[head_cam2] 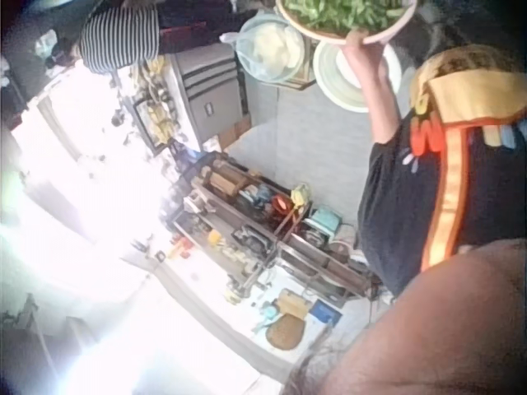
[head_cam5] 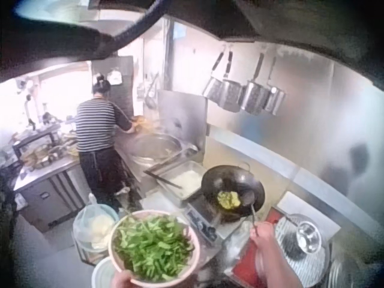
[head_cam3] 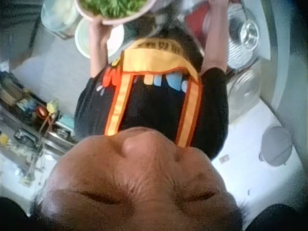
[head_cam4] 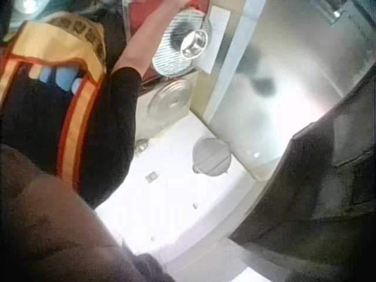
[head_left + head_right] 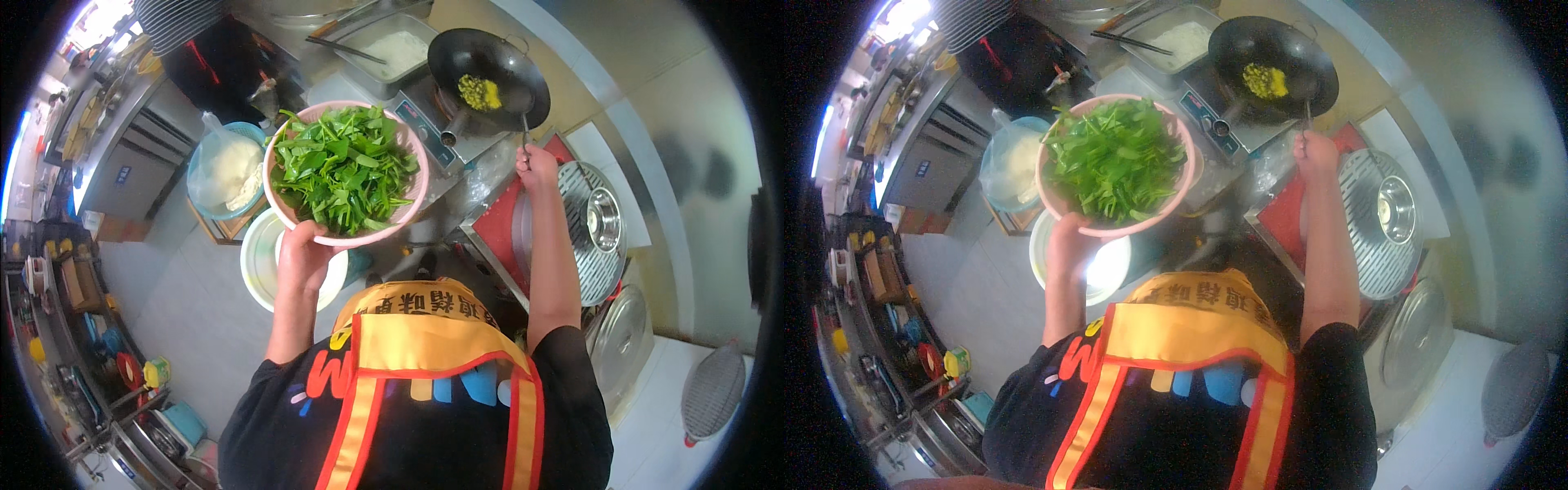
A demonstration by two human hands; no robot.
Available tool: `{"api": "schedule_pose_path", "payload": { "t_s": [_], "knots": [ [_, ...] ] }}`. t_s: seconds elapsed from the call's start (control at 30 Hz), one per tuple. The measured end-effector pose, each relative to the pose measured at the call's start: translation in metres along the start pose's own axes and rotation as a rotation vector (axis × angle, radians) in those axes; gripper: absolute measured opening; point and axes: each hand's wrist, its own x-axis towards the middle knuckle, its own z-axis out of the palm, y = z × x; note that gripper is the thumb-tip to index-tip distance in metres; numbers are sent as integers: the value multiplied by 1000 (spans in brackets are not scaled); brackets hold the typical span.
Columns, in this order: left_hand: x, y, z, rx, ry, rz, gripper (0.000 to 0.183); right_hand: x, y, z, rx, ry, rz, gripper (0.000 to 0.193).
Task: The person pours oil into a wok, adds chopped garlic, then adds leafy green vegetables and stirs them with a spatula. They season the vegetables with salt and continue stir-frying until the greens are wilted.
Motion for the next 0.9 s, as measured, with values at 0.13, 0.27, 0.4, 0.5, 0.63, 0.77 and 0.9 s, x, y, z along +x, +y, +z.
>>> {"api": "schedule_pose_path", "payload": {
  "t_s": [0.13,0.27,0.4,0.5,0.63,0.77,0.9],
  "knots": [
    [-7,-2,8,-12,86,73,59,24,-11,17,136,5,97,5],
    [-5,-5,12,45,156,121,56,50,-15,26,88,-18,106,7],
    [0,-12,13,11,117,120,57,67,-17,41,128,-61,190,3],
    [8,-16,1,86,68,144,57,64,-22,52,91,-91,201,2],
    [-2,-9,15,-4,121,115,57,28,-27,47,-75,-136,101,4],
    [-2,-5,14,20,114,122,48,-20,-28,21,-170,-57,-62,7],
    [-17,8,46,62,184,144,34,-59,-27,8,-83,-51,-100,5]
  ]
}}
